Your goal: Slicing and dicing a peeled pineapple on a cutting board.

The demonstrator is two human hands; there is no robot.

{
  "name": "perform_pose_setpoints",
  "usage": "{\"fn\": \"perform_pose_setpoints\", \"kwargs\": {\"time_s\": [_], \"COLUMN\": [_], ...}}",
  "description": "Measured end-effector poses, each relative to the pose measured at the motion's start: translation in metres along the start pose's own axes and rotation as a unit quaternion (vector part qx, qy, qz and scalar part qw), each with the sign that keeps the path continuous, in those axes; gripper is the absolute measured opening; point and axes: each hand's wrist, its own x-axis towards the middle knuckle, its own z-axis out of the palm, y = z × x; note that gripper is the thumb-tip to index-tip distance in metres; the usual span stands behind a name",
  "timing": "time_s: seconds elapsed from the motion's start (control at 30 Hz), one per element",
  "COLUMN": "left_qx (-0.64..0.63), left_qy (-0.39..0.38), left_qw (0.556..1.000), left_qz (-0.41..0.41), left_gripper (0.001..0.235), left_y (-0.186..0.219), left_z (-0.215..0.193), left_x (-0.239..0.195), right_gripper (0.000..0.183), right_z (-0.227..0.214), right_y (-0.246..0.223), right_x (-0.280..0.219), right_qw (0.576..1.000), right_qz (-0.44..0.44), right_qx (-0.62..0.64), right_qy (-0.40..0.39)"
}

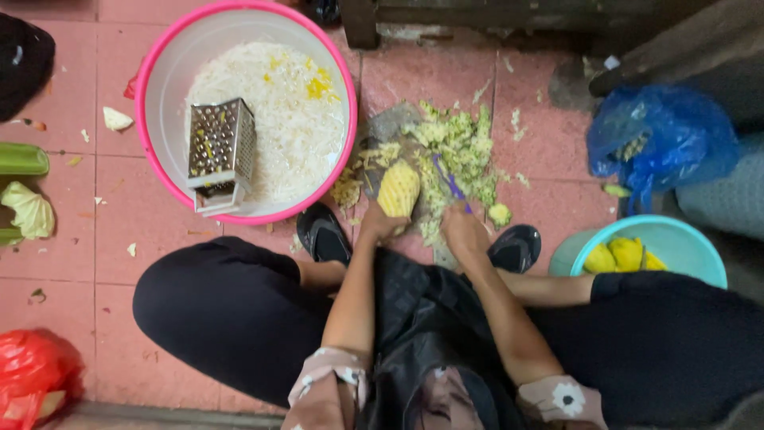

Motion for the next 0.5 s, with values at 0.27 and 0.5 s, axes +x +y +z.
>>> {"fn": "perform_pose_setpoints", "kwargs": {"time_s": [0.27,0.5], "left_qx": [-0.002,0.013], "left_qy": [-0.026,-0.035], "left_qw": [0.999,0.999], "left_qz": [-0.024,-0.034], "left_gripper": [0.091,0.096], "left_y": [-0.010,-0.009], "left_z": [0.003,0.001], "left_x": [0.010,0.011], "right_gripper": [0.045,0.044], "right_z": [0.005,0.003], "right_y": [-0.040,-0.043], "right_x": [-0.071,-0.080], "right_qw": [0.998,0.994], "right_qz": [-0.057,-0.094], "right_qx": [-0.005,-0.063], "right_qy": [-0.025,-0.001]}}
